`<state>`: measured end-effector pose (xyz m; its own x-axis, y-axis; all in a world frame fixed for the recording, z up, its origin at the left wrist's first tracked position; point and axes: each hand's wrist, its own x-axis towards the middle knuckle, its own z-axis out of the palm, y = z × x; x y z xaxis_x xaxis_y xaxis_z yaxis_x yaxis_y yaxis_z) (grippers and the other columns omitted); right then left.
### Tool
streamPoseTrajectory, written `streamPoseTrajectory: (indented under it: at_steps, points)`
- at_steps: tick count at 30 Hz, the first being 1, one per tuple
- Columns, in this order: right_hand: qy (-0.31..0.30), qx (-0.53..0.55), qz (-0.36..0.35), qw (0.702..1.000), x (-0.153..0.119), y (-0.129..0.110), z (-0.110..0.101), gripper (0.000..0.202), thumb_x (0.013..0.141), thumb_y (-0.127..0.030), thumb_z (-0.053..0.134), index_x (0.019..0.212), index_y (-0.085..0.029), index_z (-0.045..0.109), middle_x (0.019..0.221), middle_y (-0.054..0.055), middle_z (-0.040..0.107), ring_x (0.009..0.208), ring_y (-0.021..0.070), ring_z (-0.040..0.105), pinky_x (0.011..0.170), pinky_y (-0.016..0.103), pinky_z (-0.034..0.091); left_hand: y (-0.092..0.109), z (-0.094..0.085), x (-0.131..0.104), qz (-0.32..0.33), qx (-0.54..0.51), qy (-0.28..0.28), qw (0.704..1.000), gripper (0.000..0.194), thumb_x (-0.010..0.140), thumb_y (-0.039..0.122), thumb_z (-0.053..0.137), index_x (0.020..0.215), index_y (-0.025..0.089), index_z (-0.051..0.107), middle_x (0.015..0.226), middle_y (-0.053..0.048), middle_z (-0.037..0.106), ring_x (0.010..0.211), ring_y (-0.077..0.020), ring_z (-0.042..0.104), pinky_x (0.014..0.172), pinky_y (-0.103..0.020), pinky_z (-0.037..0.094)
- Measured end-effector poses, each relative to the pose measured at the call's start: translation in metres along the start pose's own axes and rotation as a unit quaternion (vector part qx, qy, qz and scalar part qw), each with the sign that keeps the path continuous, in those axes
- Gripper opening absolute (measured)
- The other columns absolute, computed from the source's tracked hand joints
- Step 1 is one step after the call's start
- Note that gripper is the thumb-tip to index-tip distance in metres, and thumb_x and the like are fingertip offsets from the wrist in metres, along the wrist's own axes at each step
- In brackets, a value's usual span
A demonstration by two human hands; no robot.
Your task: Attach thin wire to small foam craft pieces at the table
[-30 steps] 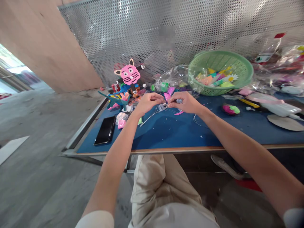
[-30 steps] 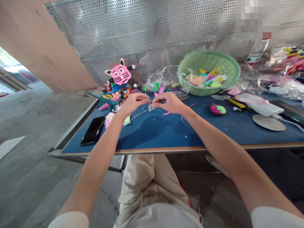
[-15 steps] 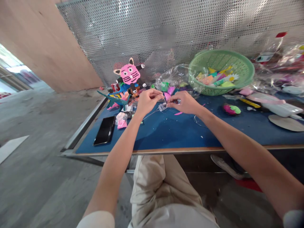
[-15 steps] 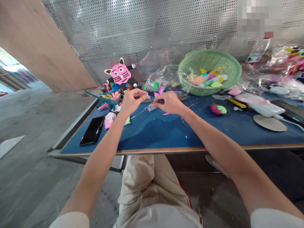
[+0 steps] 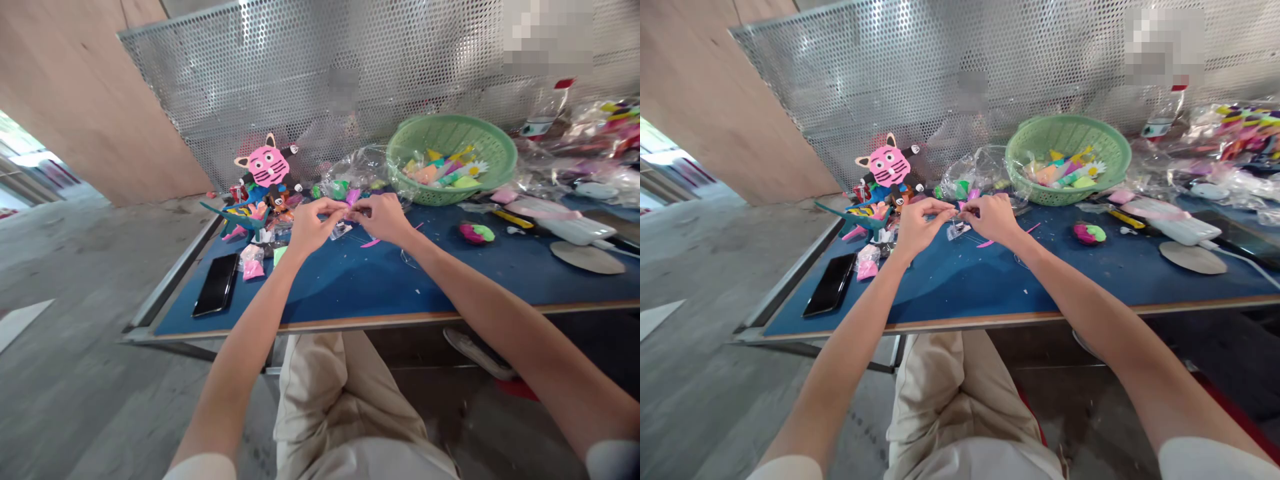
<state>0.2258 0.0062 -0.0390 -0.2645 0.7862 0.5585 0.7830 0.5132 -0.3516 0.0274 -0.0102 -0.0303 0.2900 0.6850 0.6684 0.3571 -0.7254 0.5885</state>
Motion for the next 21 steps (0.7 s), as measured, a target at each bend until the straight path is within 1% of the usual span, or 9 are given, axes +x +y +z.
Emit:
streamPoseTrajectory:
  at_steps: [2, 4, 6, 8, 10, 13, 16, 18, 21]
  points:
    - [0.008, 0.012, -0.009, 1.000, 0.000, 0.004, 0.001, 0.027, 0.094, -0.043, 0.060, 0.090, -0.025, 0.079, 0.078, 0.005, 0.073, 0.076, 0.0219, 0.062, 0.086, 0.042, 0.037, -0.001, -0.006, 0.001, 0.013, -0.008, -0.026, 1.000, 0.021, 0.091, 0.037, 0.065, 0.102, 0.020, 0.072, 0.101, -0.007, 0.078, 0.097, -0.0204, 0.073, 0.092, -0.038, 0.058]
    - [0.017, 0.030, -0.028, 0.999, 0.000, 0.007, 0.002, 0.027, 0.096, -0.042, 0.058, 0.091, -0.025, 0.078, 0.082, 0.006, 0.073, 0.080, 0.0223, 0.063, 0.090, 0.043, 0.036, -0.003, -0.013, 0.002, 0.021, -0.025, -0.054, 0.998, 0.029, 0.092, 0.039, 0.064, 0.115, 0.021, 0.068, 0.109, -0.007, 0.077, 0.107, -0.0218, 0.071, 0.099, -0.041, 0.054]
    - [0.026, 0.046, -0.050, 0.997, 0.000, 0.009, 0.002, 0.026, 0.097, -0.040, 0.057, 0.090, -0.025, 0.077, 0.084, 0.005, 0.074, 0.083, 0.0225, 0.063, 0.092, 0.043, 0.036, -0.005, -0.018, 0.004, 0.009, -0.042, -0.058, 0.997, 0.034, 0.096, 0.042, 0.056, 0.123, 0.022, 0.064, 0.115, -0.007, 0.076, 0.113, -0.0218, 0.069, 0.102, -0.042, 0.052]
    - [0.032, 0.050, -0.074, 0.995, -0.001, 0.009, 0.001, 0.024, 0.097, -0.038, 0.057, 0.088, -0.025, 0.076, 0.086, 0.005, 0.074, 0.086, 0.0229, 0.063, 0.095, 0.044, 0.034, -0.007, -0.019, 0.005, -0.026, -0.044, -0.042, 0.998, 0.038, 0.101, 0.047, 0.044, 0.119, 0.022, 0.067, 0.114, -0.008, 0.076, 0.112, -0.0209, 0.069, 0.102, -0.040, 0.052]
    - [0.032, 0.041, -0.102, 0.993, -0.002, 0.008, 0.000, 0.022, 0.097, -0.038, 0.057, 0.089, -0.027, 0.075, 0.089, 0.004, 0.075, 0.089, 0.0238, 0.062, 0.098, 0.046, 0.032, -0.010, -0.018, 0.006, -0.063, -0.031, -0.048, 0.996, 0.046, 0.102, 0.052, 0.038, 0.109, 0.021, 0.072, 0.110, -0.008, 0.077, 0.110, -0.0214, 0.070, 0.101, -0.038, 0.051]
    - [0.022, 0.020, -0.142, 0.989, -0.004, 0.007, -0.004, 0.020, 0.097, -0.036, 0.057, 0.091, -0.029, 0.075, 0.094, 0.002, 0.076, 0.095, 0.0250, 0.062, 0.101, 0.048, 0.029, -0.013, -0.015, 0.005, -0.101, -0.011, -0.099, 0.990, 0.052, 0.098, 0.061, 0.044, 0.096, 0.020, 0.077, 0.099, -0.007, 0.078, 0.100, -0.0233, 0.071, 0.092, -0.036, 0.053]
    - [0.014, 0.009, -0.172, 0.985, -0.005, 0.005, -0.008, 0.021, 0.097, -0.034, 0.055, 0.096, -0.031, 0.076, 0.099, 0.002, 0.076, 0.098, 0.0252, 0.061, 0.104, 0.050, 0.025, -0.015, -0.015, 0.004, -0.112, 0.000, -0.152, 0.982, 0.053, 0.096, 0.063, 0.048, 0.092, 0.019, 0.079, 0.092, -0.005, 0.078, 0.088, -0.0205, 0.070, 0.081, -0.032, 0.053]
    - [0.013, 0.008, -0.180, 0.984, -0.005, 0.004, -0.009, 0.021, 0.097, -0.035, 0.055, 0.097, -0.031, 0.076, 0.099, 0.002, 0.076, 0.097, 0.0258, 0.061, 0.104, 0.050, 0.025, -0.015, -0.017, 0.004, -0.103, -0.006, -0.178, 0.979, 0.050, 0.094, 0.062, 0.051, 0.092, 0.020, 0.079, 0.092, -0.005, 0.078, 0.086, -0.0186, 0.069, 0.080, -0.030, 0.051]
    - [0.015, 0.007, -0.179, 0.984, -0.006, 0.002, -0.010, 0.022, 0.097, -0.036, 0.054, 0.096, -0.030, 0.076, 0.098, 0.003, 0.076, 0.097, 0.0264, 0.060, 0.103, 0.050, 0.026, -0.017, -0.019, 0.004, -0.103, -0.025, -0.184, 0.977, 0.043, 0.090, 0.059, 0.060, 0.094, 0.020, 0.078, 0.097, -0.005, 0.077, 0.091, -0.0186, 0.069, 0.083, -0.030, 0.051]
